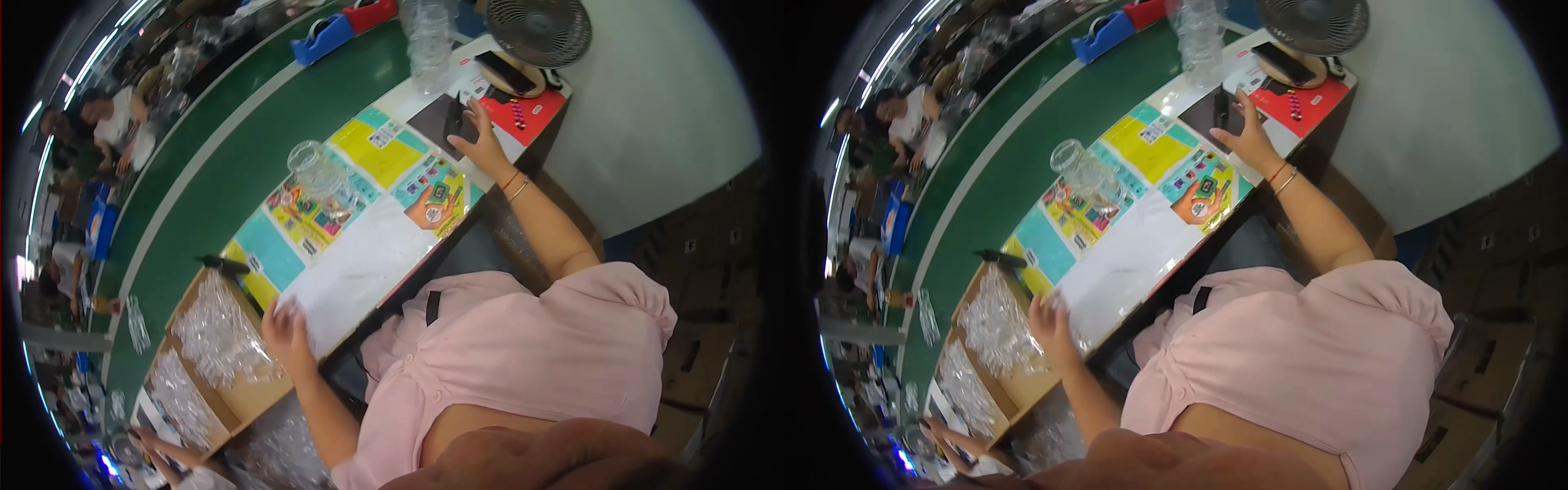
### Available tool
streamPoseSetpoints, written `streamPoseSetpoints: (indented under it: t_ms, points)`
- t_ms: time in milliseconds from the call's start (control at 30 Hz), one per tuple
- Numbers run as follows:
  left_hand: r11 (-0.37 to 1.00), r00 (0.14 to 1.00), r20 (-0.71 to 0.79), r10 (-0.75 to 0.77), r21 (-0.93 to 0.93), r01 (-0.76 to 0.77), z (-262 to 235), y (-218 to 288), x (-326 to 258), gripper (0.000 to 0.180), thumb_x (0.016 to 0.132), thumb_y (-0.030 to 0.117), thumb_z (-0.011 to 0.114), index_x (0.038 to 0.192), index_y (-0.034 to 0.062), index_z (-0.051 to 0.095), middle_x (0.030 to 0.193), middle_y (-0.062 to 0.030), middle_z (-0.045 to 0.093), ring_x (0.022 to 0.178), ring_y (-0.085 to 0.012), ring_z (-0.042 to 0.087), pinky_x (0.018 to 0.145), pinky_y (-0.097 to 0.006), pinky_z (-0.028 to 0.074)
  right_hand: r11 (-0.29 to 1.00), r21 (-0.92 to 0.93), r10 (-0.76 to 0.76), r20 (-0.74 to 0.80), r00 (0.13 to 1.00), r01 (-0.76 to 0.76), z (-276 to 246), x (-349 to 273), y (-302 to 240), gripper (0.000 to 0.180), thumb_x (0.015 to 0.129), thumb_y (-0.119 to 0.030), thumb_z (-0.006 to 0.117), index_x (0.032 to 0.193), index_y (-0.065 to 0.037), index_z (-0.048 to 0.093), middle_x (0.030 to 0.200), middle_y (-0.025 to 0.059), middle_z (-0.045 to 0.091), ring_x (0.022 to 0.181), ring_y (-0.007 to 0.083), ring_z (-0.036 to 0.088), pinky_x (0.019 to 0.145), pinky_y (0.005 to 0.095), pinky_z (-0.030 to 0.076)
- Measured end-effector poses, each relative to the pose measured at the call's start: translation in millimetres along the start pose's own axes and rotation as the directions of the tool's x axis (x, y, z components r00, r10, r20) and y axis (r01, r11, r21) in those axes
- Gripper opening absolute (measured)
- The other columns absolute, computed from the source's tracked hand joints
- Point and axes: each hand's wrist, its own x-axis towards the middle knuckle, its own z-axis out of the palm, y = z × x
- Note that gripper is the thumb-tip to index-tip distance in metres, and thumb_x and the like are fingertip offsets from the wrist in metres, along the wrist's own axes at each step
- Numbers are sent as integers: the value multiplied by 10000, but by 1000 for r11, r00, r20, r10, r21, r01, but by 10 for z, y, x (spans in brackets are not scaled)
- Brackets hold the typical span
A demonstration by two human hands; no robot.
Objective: Assembling and gluing small clear plastic components onto a larger clear plastic fixture at a factory workstation.
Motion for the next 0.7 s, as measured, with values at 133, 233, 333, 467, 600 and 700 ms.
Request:
streamPoseSetpoints:
  t_ms: [133,233,333,467,600,700]
  points:
    - [603,872,455,180,650,-463,307,-289,266,414,716,59,711,1109,38,582,1108,-146,586,1012,-268,569,899,-353,433,975,-222,42,185,982,0,68,187,166,813,741,-243,736,1360,6,272,1344,186,387,1245,252,392,1014,335,337]
    - [541,827,486,283,631,-556,398,-289,242,418,682,98,742,1071,41,601,1124,-159,576,1045,-317,535,931,-381,403,996,-73,72,314,947,-52,-21,244,290,655,766,-167,706,1304,-6,369,1193,118,533,1101,197,512,940,308,399]
    - [554,885,303,353,695,-459,319,-309,97,390,692,147,733,1048,43,610,1076,-160,587,1052,-327,510,938,-441,363,990,-110,110,265,958,-83,-2,270,575,501,797,-101,669,1225,-4,427,1012,58,598,971,156,566,883,282,423]
    - [462,909,196,368,810,-362,190,-363,-128,363,700,83,724,1040,29,609,1004,-136,601,926,-300,559,851,-389,430,922,358,103,133,986,-145,86,-35,185,367,822,-100,649,1115,-46,433,874,20,517,845,123,540,824,252,426]
    - [907,990,-58,127,412,-92,297,-168,-425,321,745,-15,690,1054,-8,605,904,-59,609,815,-157,588,713,-269,480,598,695,41,470,882,-399,-14,-575,-951,529,785,-383,667,1124,-68,412,869,19,486,708,80,488,602,187,420]
    - [996,998,-39,56,69,-53,441,123,-595,317,766,-59,661,1073,-25,593,976,-65,561,821,-118,564,688,-236,498,467,624,-1,709,705,-627,20,-847,-1381,790,665,-660,651,1110,-48,426,843,40,513,690,77,503,549,199,423]
